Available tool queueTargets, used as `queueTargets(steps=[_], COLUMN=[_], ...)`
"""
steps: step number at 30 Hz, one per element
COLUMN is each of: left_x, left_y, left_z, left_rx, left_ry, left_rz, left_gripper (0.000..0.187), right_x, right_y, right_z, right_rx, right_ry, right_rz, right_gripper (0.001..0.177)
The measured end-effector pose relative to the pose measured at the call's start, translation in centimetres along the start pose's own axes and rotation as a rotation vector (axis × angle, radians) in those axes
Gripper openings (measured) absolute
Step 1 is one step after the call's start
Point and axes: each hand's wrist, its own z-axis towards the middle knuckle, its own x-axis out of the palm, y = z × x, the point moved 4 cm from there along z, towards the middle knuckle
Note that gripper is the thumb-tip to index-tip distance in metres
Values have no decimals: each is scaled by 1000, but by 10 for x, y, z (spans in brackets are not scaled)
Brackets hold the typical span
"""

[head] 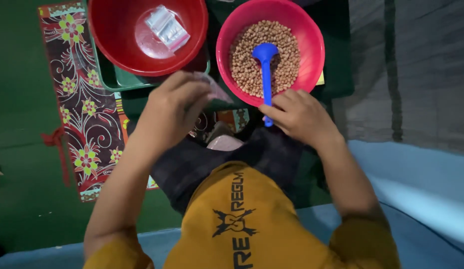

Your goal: Filling small plastic bags with peanuts using a spoon

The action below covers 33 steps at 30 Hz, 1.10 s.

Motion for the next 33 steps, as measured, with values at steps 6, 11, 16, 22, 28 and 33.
queueTargets(steps=[6,11,16,22,28,33], left_x=[7,30,58,64,65,70], left_y=[14,36,67,59,50,56], left_z=[20,27,34,55,63,66], left_rx=[78,87,58,-135,-448,-481], left_ry=[33,-11,-10,97,203,200], left_rz=[105,145,157,81,-59,2], left_gripper=[8,10,4,13,35,34], right_x=[-13,11,6,-44,-76,-70], right_y=[-13,-43,-48,-22,9,21], right_z=[2,-34,-39,-15,25,37], right_rx=[173,824,941,830,388,25], right_ry=[-458,-722,-1020,-1057,-831,-746], right_rz=[192,446,683,546,141,157], right_gripper=[19,23,24,25,23,12])
